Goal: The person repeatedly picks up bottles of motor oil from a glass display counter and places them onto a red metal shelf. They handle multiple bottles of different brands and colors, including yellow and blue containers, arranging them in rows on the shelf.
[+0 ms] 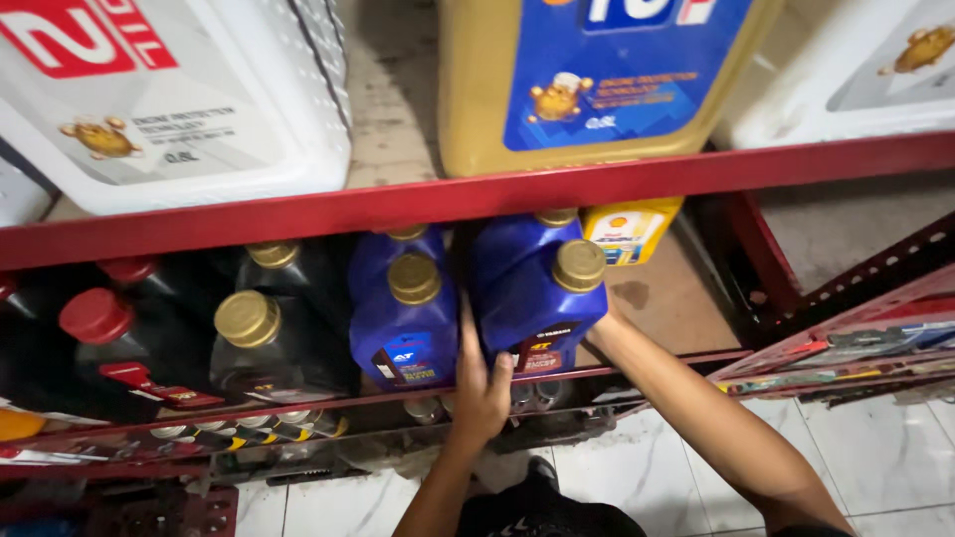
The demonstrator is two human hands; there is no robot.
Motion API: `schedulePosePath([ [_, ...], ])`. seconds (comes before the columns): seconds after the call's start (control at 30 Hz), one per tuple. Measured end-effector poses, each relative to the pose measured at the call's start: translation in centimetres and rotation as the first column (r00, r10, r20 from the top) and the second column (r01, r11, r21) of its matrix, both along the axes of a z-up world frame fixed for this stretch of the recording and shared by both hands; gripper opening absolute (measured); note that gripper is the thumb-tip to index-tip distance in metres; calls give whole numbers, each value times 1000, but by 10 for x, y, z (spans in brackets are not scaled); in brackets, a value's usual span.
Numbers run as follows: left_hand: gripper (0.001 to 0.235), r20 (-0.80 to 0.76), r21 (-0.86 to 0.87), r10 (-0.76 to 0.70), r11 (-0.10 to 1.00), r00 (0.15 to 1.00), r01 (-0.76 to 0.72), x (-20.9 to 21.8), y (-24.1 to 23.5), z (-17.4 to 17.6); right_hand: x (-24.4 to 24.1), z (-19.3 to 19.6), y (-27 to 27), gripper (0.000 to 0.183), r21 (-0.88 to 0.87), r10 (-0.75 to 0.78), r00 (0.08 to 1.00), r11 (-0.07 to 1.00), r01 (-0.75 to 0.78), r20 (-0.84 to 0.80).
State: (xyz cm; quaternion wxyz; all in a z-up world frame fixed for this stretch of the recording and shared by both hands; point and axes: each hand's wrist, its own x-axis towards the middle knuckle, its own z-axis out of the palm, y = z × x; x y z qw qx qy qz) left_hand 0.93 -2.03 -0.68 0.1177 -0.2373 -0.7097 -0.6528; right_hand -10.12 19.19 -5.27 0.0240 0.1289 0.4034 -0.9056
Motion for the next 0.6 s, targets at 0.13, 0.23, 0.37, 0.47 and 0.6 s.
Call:
schedulePosePath([
  [0.13, 76, -27, -28, -27, 999, 999, 26, -1, -6, -9, -4, 11, 10, 54, 3, -8, 999, 1000, 8, -39],
  [0.23, 78, -13, -19, -40, 999, 999, 40, -3, -7, -10, -20, 18, 22, 54, 11, -25, 995, 1000, 27, -91],
  [0.37, 79, 8, 2, -50, 999, 999, 50, -6, -3, -8, -63, 15, 37, 54, 6, -50, 983, 999, 52, -177],
  [0.47, 80, 25, 7, -63, 998, 998, 63, -4, -5, -8, -90, -4, 47, 54, -6, -82, 974, 997, 83, -209],
  [0.6, 79, 27, 8, -69, 998, 997, 68, -5, -8, -8, -105, -34, 59, 54, -20, -131, 970, 991, 130, -205],
])
